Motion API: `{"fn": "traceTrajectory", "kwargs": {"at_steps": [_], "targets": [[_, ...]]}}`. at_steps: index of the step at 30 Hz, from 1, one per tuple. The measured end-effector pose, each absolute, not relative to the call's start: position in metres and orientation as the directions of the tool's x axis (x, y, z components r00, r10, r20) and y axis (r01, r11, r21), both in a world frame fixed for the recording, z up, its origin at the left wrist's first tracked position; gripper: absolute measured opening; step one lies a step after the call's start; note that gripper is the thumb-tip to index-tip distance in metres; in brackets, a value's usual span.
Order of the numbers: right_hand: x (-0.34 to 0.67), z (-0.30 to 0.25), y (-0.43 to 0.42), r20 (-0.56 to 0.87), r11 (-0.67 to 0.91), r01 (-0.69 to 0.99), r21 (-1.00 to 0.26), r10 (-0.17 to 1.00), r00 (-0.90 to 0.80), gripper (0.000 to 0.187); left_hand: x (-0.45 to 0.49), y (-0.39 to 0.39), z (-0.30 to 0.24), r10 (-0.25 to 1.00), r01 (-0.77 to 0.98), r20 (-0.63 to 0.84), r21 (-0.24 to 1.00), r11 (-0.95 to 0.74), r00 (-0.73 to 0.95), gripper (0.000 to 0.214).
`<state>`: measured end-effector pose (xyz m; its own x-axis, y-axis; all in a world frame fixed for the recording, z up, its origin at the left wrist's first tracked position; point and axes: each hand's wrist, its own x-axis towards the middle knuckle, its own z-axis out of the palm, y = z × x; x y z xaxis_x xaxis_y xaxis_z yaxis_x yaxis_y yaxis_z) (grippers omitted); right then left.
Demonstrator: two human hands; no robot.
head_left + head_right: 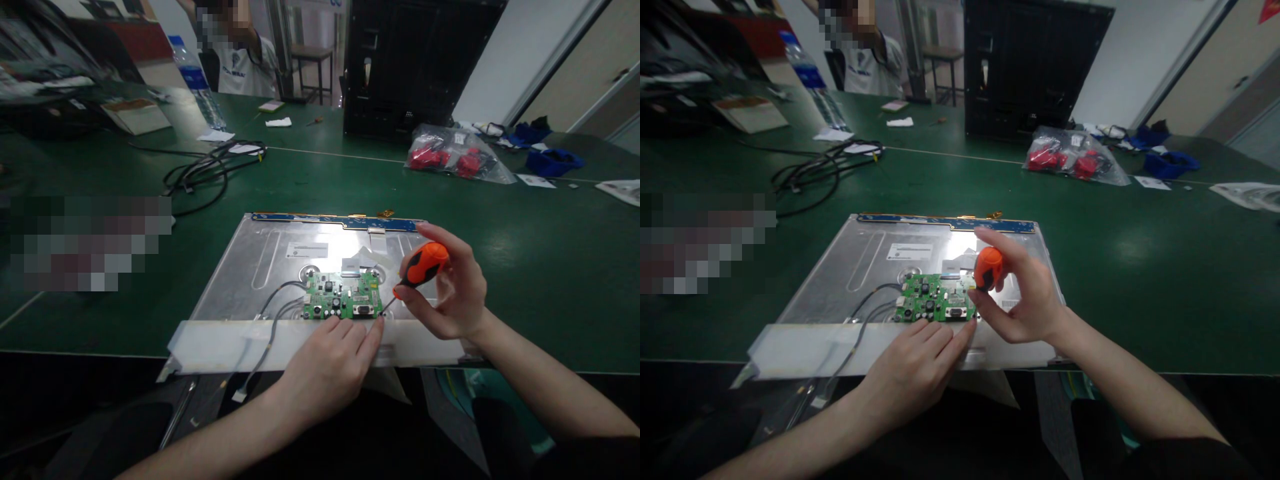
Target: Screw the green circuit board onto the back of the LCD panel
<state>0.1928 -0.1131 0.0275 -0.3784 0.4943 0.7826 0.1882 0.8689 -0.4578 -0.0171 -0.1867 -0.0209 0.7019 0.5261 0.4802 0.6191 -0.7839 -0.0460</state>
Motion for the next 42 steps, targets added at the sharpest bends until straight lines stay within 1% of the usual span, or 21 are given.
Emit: {"fn": "traceTrajectory", "kwargs": {"at_steps": [3, 7, 10, 13, 19, 23, 27, 29, 32, 36, 39, 42], "targets": [[0.1929, 0.0282, -0.1144, 0.785, 0.868, 0.185, -0.461, 0.497, -0.371, 0.087, -0.0169, -0.1862, -0.0201, 0.523, 0.617, 0.48, -0.05, -0.786, 0.705, 0.035], [0.1944, 0.0274, -0.115, 0.778, 0.859, 0.142, -0.492, 0.507, -0.372, 0.085, -0.0168, -0.1863, -0.0198, 0.522, 0.617, 0.476, -0.056, -0.785, 0.708, 0.033], [0.1954, 0.0253, -0.1125, 0.796, 0.877, 0.189, -0.442, 0.48, -0.368, 0.085, -0.0171, -0.1867, -0.0206, 0.523, 0.619, 0.476, -0.059, -0.783, 0.707, 0.033], [0.1942, 0.0243, -0.1104, 0.819, 0.881, 0.255, -0.398, 0.467, -0.334, 0.093, -0.0174, -0.1867, -0.0217, 0.522, 0.618, 0.476, -0.058, -0.784, 0.708, 0.035], [0.1916, 0.0263, -0.1111, 0.772, 0.833, 0.273, -0.48, 0.55, -0.318, 0.089, -0.0168, -0.186, -0.0236, 0.529, 0.621, 0.474, -0.05, -0.782, 0.704, 0.033], [0.1913, 0.0275, -0.1132, 0.748, 0.828, 0.193, -0.526, 0.559, -0.358, 0.088, -0.0165, -0.186, -0.0226, 0.527, 0.618, 0.468, -0.052, -0.785, 0.709, 0.034], [0.1913, 0.0289, -0.1159, 0.739, 0.826, 0.14, -0.546, 0.554, -0.385, 0.074, -0.0162, -0.1856, -0.0207, 0.524, 0.618, 0.474, -0.055, -0.784, 0.707, 0.036], [0.1919, 0.029, -0.1165, 0.744, 0.83, 0.14, -0.54, 0.549, -0.382, 0.069, -0.0163, -0.1856, -0.02, 0.525, 0.617, 0.472, -0.053, -0.785, 0.709, 0.036], [0.1932, 0.028, -0.1157, 0.757, 0.84, 0.175, -0.513, 0.539, -0.37, 0.068, -0.0165, -0.1861, -0.0199, 0.528, 0.619, 0.467, -0.054, -0.784, 0.709, 0.035], [0.1943, 0.0261, -0.1131, 0.769, 0.856, 0.262, -0.445, 0.515, -0.378, 0.079, -0.0167, -0.1871, -0.0213, 0.527, 0.621, 0.471, -0.059, -0.781, 0.708, 0.035], [0.1943, 0.0256, -0.1126, 0.767, 0.863, 0.293, -0.411, 0.501, -0.401, 0.086, -0.0169, -0.1877, -0.0219, 0.529, 0.622, 0.467, -0.06, -0.781, 0.709, 0.035], [0.1944, 0.0267, -0.1139, 0.771, 0.864, 0.283, -0.415, 0.5, -0.394, 0.079, -0.0172, -0.1879, -0.0208, 0.524, 0.619, 0.475, -0.058, -0.783, 0.707, 0.035]]}}
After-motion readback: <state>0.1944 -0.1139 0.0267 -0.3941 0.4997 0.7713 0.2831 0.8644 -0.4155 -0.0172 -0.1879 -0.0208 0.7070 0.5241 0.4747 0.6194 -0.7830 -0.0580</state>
